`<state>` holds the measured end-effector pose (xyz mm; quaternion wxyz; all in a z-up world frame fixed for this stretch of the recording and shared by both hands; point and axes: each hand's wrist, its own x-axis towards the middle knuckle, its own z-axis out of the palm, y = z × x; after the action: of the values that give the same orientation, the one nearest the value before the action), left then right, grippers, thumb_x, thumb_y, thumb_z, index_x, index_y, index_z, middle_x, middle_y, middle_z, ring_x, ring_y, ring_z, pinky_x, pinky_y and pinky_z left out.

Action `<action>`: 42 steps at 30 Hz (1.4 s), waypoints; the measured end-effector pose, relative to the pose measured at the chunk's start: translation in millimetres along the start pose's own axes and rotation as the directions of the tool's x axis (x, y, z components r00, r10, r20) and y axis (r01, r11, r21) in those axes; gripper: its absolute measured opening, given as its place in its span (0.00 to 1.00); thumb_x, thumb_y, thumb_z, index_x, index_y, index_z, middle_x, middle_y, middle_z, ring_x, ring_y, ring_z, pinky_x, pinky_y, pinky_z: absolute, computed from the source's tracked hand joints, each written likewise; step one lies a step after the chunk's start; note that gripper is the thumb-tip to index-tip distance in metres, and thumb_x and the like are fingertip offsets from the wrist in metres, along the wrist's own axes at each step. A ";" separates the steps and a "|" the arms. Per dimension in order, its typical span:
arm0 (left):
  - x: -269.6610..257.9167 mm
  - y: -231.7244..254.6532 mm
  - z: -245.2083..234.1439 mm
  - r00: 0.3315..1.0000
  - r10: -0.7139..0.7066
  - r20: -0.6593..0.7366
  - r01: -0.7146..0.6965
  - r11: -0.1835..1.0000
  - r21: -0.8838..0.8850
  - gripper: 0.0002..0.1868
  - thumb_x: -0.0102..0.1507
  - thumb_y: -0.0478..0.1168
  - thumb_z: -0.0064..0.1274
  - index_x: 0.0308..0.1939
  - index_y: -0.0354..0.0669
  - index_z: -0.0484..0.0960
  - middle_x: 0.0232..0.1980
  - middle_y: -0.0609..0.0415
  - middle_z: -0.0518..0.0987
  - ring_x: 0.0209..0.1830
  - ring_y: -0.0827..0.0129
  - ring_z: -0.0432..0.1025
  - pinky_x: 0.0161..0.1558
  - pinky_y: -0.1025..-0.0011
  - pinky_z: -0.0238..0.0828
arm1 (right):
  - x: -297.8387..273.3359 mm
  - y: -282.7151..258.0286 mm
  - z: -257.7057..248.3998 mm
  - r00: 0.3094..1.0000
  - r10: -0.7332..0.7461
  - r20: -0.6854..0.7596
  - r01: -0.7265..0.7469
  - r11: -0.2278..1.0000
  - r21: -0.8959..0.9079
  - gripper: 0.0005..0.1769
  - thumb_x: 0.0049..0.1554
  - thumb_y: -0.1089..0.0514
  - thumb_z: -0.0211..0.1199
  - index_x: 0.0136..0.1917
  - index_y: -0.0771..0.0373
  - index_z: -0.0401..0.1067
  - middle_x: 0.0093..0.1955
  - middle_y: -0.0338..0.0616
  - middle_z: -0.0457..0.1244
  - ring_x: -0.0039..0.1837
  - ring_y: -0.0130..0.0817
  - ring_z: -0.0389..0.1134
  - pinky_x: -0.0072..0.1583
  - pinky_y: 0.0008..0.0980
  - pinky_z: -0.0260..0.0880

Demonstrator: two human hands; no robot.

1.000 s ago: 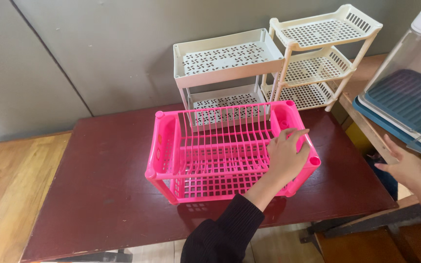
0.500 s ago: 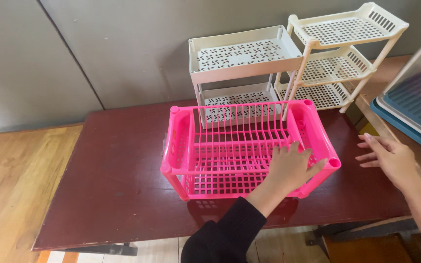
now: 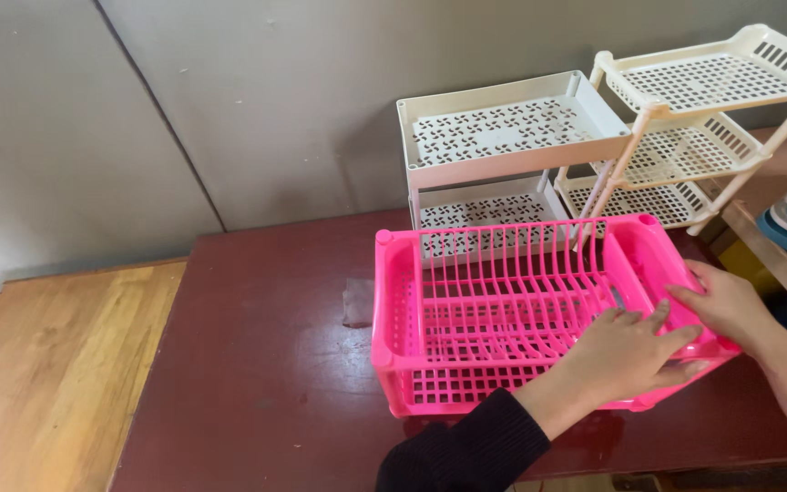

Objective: The person disassembles a pink plastic dish rack on a table, removing the top tray and detaching the four corner legs. They then move to a white plastic shelving unit and begin removing its corner legs.

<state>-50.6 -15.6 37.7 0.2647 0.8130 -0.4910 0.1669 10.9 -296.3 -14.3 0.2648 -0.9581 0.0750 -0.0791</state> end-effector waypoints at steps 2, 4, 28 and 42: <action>-9.0 -25.0 -16.0 1.000 -0.002 -0.024 0.005 0.993 0.118 0.32 0.68 0.65 0.35 0.68 0.54 0.75 0.72 0.35 0.72 0.63 0.41 0.73 0.66 0.44 0.66 | 2.8 20.9 3.6 0.999 0.032 -0.031 -0.032 0.999 0.003 0.37 0.55 0.43 0.67 0.73 0.61 0.71 0.56 0.56 0.72 0.54 0.44 0.75 0.57 0.40 0.73; -21.5 -55.0 -42.0 0.998 -0.053 -0.015 0.055 0.987 0.152 0.28 0.70 0.60 0.37 0.66 0.52 0.76 0.73 0.35 0.71 0.65 0.39 0.71 0.65 0.43 0.64 | 6.2 39.2 -4.0 0.996 0.081 -0.036 -0.082 0.995 -0.052 0.38 0.56 0.43 0.67 0.75 0.61 0.69 0.53 0.58 0.73 0.51 0.45 0.76 0.56 0.41 0.75; -24.6 -287.9 -120.6 0.968 -0.247 0.044 0.227 0.937 0.264 0.19 0.65 0.56 0.53 0.39 0.42 0.81 0.36 0.48 0.81 0.37 0.52 0.79 0.37 0.55 0.77 | 5.0 -126.9 26.8 0.917 -0.347 -0.197 0.230 0.864 -0.448 0.35 0.66 0.37 0.46 0.81 0.51 0.57 0.75 0.63 0.56 0.79 0.57 0.54 0.75 0.59 0.55; -18.6 -274.7 -78.0 0.827 -0.559 -0.055 0.558 0.806 0.199 0.19 0.66 0.53 0.53 0.35 0.39 0.80 0.31 0.44 0.82 0.34 0.51 0.80 0.35 0.56 0.77 | 14.1 -135.1 45.3 0.973 -0.161 0.165 0.207 0.925 -0.318 0.36 0.59 0.32 0.48 0.78 0.39 0.55 0.84 0.51 0.45 0.77 0.52 0.55 0.73 0.49 0.57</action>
<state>183.5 147.6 17.3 0.2144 0.9448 -0.2113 0.1291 47.1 -161.9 19.1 0.0950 -0.9949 -0.0213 -0.0243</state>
